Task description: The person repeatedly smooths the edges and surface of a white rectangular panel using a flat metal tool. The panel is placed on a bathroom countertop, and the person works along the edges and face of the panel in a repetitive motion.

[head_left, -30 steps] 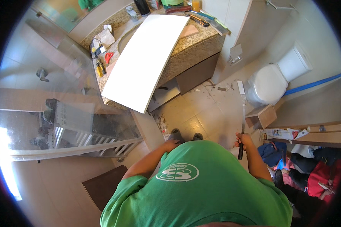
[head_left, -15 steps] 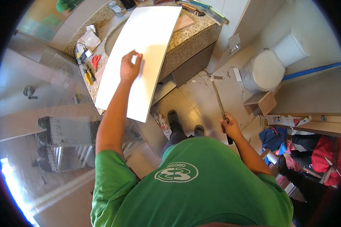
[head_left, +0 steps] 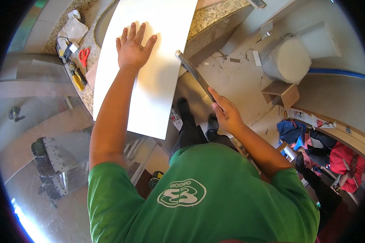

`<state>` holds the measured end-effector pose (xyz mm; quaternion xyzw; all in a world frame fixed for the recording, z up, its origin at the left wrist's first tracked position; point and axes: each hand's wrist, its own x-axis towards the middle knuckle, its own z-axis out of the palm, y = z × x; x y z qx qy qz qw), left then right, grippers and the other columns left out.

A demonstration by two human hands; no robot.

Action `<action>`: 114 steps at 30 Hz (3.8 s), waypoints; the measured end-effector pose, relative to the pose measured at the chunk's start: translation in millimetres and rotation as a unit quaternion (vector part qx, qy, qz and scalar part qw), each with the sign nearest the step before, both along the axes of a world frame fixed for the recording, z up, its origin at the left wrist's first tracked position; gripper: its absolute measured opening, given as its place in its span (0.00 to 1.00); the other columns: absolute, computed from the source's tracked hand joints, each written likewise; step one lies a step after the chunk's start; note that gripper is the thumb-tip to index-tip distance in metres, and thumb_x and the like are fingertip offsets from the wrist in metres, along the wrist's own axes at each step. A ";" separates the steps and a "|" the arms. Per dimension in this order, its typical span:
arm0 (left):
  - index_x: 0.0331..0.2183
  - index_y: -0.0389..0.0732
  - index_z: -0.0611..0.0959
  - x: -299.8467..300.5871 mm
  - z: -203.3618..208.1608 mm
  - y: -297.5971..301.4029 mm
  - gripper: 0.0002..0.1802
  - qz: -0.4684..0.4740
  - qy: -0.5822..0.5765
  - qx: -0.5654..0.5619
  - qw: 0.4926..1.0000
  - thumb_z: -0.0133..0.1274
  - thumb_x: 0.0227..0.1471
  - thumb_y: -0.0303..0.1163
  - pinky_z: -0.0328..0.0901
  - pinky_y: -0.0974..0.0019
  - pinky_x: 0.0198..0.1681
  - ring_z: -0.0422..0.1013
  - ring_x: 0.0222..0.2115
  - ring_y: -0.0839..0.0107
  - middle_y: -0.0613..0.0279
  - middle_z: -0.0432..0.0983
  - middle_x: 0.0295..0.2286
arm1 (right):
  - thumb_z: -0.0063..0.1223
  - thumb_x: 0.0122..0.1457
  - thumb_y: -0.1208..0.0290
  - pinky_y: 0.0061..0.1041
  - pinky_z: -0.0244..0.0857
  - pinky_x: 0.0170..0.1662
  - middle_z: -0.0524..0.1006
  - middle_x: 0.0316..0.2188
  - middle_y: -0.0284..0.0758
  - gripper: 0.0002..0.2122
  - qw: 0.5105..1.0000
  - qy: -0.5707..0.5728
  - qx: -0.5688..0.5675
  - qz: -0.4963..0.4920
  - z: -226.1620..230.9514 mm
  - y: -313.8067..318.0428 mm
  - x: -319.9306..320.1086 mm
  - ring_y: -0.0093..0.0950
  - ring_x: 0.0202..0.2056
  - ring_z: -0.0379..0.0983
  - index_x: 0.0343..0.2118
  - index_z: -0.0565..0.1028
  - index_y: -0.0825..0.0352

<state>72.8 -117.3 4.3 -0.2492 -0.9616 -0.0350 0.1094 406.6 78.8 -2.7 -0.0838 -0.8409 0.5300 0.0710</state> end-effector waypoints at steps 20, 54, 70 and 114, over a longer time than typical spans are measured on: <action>0.68 0.61 0.65 -2.5 -16.0 -1.9 0.43 -0.016 0.094 -0.019 0.995 0.35 0.60 0.73 0.36 0.47 0.73 0.44 0.72 0.58 0.62 0.53 0.70 | 0.53 0.59 0.83 0.39 0.68 0.30 0.68 0.28 0.39 0.36 0.996 -0.001 0.074 0.058 -52.1 -21.6 5.0 0.40 0.25 0.70 0.69 0.63 0.46; 0.66 0.45 0.67 22.4 33.2 15.9 0.39 0.019 -0.037 0.015 0.999 0.43 0.63 0.58 0.36 0.46 0.73 0.44 0.71 0.50 0.48 0.52 0.69 | 0.51 0.65 0.83 0.23 0.66 0.34 0.71 0.23 0.36 0.25 0.999 0.034 -0.014 -0.004 -37.4 4.8 -72.2 0.26 0.25 0.68 0.64 0.71 0.56; 0.68 0.46 0.64 27.4 36.9 17.6 0.38 0.037 -0.068 -0.002 0.997 0.42 0.64 0.57 0.34 0.48 0.74 0.41 0.72 0.52 0.49 0.49 0.70 | 0.50 0.69 0.75 0.23 0.64 0.32 0.71 0.22 0.31 0.21 0.997 -0.004 -0.039 -0.061 -50.0 26.8 -121.1 0.19 0.26 0.65 0.65 0.71 0.57; 0.68 0.64 0.64 -9.7 -24.4 -7.6 0.41 -0.038 0.138 -0.031 0.989 0.31 0.62 0.73 0.35 0.48 0.73 0.44 0.72 0.58 0.63 0.53 0.70 | 0.54 0.64 0.80 0.28 0.70 0.34 0.77 0.26 0.45 0.27 0.995 0.092 -0.030 -0.027 -63.6 4.2 -124.8 0.35 0.26 0.74 0.65 0.70 0.53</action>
